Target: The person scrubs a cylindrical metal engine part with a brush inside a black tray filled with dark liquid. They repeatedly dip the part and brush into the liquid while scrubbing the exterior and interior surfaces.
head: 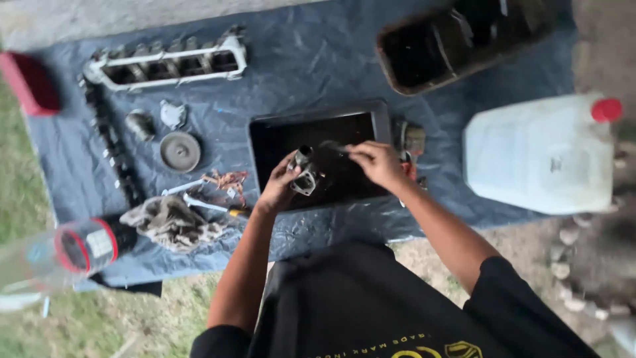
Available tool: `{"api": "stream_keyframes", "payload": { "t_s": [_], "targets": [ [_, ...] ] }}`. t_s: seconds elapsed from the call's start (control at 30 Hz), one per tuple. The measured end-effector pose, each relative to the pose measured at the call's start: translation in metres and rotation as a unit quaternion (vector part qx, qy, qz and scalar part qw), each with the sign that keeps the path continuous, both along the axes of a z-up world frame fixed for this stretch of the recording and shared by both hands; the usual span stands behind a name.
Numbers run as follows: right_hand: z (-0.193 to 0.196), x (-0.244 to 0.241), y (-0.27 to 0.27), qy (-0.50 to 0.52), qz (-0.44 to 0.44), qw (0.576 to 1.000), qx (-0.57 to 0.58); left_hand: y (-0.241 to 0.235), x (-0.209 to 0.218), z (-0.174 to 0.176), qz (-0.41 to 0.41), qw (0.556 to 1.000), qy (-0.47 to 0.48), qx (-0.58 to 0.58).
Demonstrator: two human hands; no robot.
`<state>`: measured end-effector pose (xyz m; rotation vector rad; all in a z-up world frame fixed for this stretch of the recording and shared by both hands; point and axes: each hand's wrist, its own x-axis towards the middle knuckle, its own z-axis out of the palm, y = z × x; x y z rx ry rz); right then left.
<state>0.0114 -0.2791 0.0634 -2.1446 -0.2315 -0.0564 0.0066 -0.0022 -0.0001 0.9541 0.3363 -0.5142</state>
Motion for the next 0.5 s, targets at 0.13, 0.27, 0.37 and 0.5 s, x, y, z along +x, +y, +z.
{"api": "stream_keyframes", "payload": {
  "t_s": [0.13,0.27,0.37,0.5],
  "targets": [
    [0.007,-0.013,0.021,0.038,-0.019,0.998,0.054,0.000,0.004,-0.025,-0.039,0.991,-0.090,0.093],
    [-0.004,-0.010,-0.002,0.138,-0.063,0.986,-0.073,-0.009,0.005,0.040,-0.118,0.861,-0.275,0.411],
    [0.016,-0.020,0.008,0.119,-0.038,0.986,-0.107,-0.007,-0.005,0.032,-0.161,0.764,-0.356,0.513],
    [-0.009,-0.012,-0.014,0.110,0.009,0.960,-0.258,0.005,-0.005,-0.017,-0.151,0.687,-0.495,0.510]
  ]
}}
